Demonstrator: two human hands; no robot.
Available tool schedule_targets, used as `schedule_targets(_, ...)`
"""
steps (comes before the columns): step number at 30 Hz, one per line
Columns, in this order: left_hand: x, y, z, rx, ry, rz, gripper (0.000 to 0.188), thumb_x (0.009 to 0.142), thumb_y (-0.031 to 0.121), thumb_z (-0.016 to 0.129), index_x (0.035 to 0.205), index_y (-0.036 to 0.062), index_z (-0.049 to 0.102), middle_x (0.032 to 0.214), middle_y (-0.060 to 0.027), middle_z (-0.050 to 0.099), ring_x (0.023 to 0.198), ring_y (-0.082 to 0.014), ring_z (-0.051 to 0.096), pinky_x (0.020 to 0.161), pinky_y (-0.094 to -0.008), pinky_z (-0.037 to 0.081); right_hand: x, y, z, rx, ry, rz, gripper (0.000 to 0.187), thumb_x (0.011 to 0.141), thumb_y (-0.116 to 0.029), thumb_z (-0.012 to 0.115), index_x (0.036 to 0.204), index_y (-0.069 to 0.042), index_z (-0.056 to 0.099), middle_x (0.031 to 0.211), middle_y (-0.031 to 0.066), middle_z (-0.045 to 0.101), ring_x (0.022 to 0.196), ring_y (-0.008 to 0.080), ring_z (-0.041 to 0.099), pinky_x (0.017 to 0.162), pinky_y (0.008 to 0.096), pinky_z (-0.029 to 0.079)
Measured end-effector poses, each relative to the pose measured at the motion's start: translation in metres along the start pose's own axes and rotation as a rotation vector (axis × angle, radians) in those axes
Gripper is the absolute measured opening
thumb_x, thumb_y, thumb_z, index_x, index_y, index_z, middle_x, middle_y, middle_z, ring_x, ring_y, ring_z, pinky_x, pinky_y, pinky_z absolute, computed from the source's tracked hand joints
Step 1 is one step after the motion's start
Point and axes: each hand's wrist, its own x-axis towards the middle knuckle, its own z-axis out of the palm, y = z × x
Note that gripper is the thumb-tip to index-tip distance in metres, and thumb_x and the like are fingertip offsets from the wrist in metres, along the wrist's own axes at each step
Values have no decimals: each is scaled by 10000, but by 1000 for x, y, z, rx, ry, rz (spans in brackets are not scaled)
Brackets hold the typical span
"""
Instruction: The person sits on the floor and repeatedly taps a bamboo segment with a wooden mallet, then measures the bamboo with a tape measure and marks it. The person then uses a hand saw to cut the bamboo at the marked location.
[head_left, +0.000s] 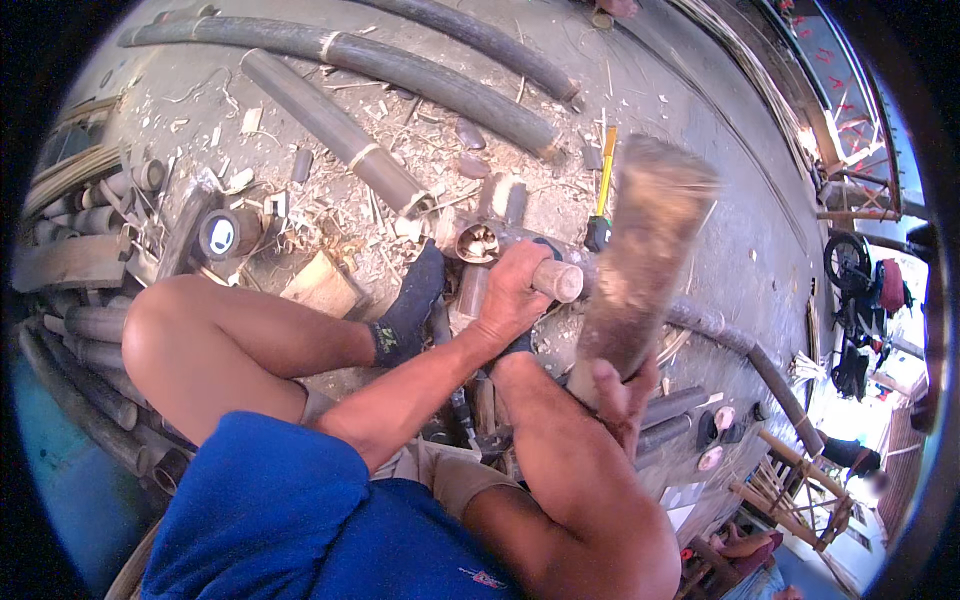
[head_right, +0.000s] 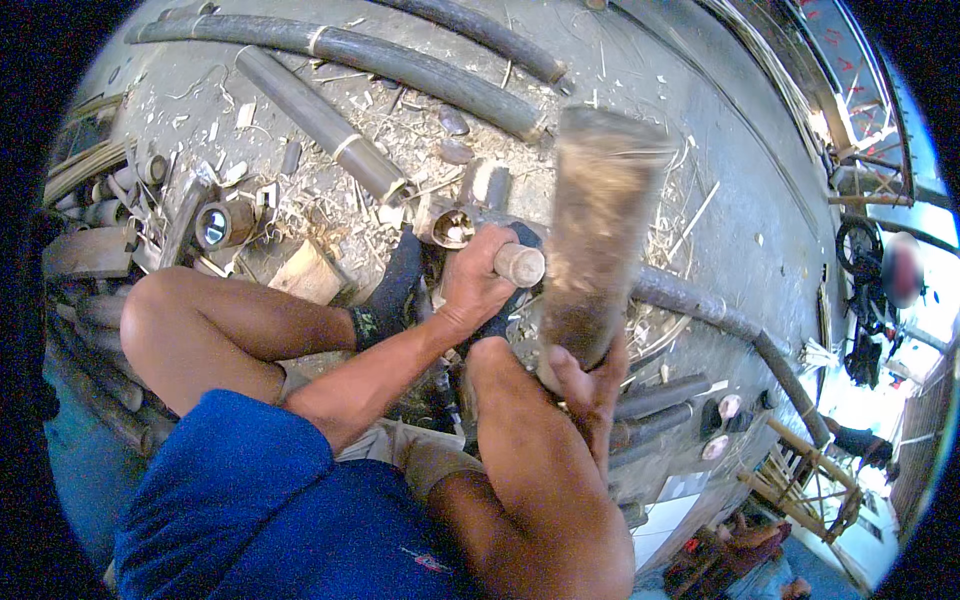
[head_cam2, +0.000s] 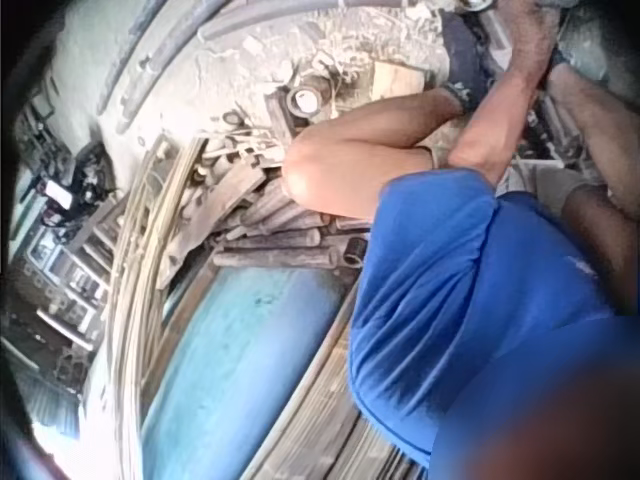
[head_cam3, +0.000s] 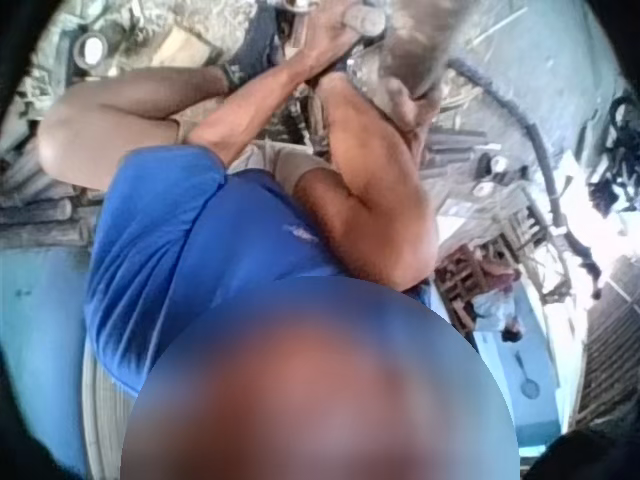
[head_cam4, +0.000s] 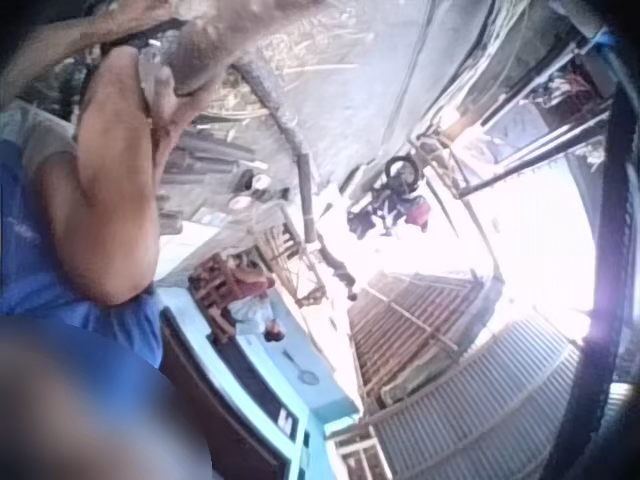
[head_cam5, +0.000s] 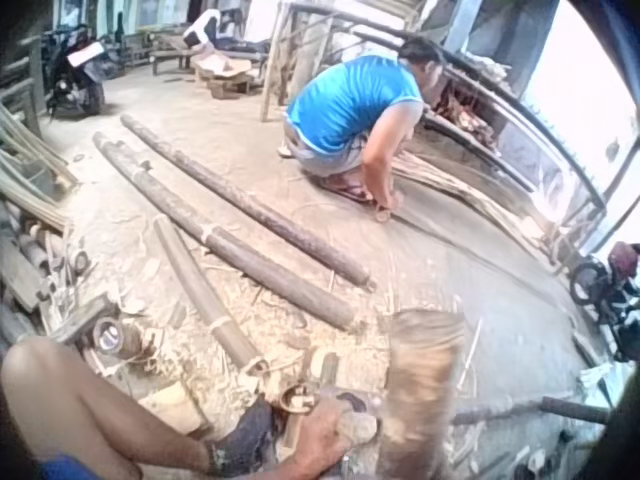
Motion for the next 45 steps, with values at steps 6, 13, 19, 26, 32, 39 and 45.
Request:
schedule_targets(6, 4, -21, 5, -39, 177, -137, 321, 792, 63, 796, 1051, 35, 609, 946, -116, 644, 870, -268, 634, 826, -340, 514, -7, 5, -11, -13, -20, -27, 854, 720, -550, 864, 1294, 25, 600, 1116, 115, 713, 1002, 235, 684, 877, 386, 546)
schedule_targets(13, -3, -32, -4, 17, 106, -67, 343, 764, 74, 784, 1054, 38, 605, 993, -161, 623, 951, -393, 641, 817, -429, 516, -2, 8, 2, -71, -99, 3, 848, 715, -445, 895, 1357, -1, 562, 1148, 153, 715, 1071, 254, 687, 923, 400, 546)
schedule_targets(19, -3, -38, -23, -85, -153, -42, 339, 780, 83, 793, 1070, 21, 629, 1038, -156, 659, 955, -380, 658, 854, -404, 522, 8, 15, 0, -204, -273, 14, 822, 734, -362, 903, 1387, -14, 544, 1154, 192, 726, 1085, 279, 705, 946, 412, 550)
schedule_targets(26, 95, -6, -44, -294, 320, -318, 355, 874, 153, 792, 1200, 50, 697, 1050, -74, 753, 955, -173, 685, 878, -370, 543, -23, 47, -4, -200, -32, 300, 760, 777, -253, 876, 1411, 3, 544, 1215, 252, 716, 1153, 378, 703, 1009, 437, 543)
schedule_targets(32, 133, -9, -89, 587, -631, 142, 477, 765, 168, 840, 1223, 156, 708, 1009, -165, 724, 979, -369, 697, 859, -461, 571, -111, 34, -11, 81, -292, 644, 744, 785, -243, 863, 1411, 3, 545, 1218, 248, 714, 1158, 377, 696, 1012, 438, 539)
schedule_targets(39, 86, -45, -114, 1097, -841, 315, 794, 712, 112, 796, 1456, 140, 520, 1134, -180, 691, 1140, -394, 620, 957, -468, 560, -119, 17, -9, 54, -476, 750, 726, 793, -232, 848, 1410, 2, 546, 1222, 243, 712, 1164, 376, 689, 1015, 438, 533)
schedule_targets(45, 116, -72, -106, 1054, -1087, 218, 662, 674, 116, 800, 1314, 95, 634, 1031, -176, 741, 1082, -409, 644, 926, -473, 559, -114, 11, -9, 50, -523, 775, 710, 801, -223, 835, 1409, 2, 546, 1226, 240, 710, 1168, 375, 683, 1017, 438, 529)
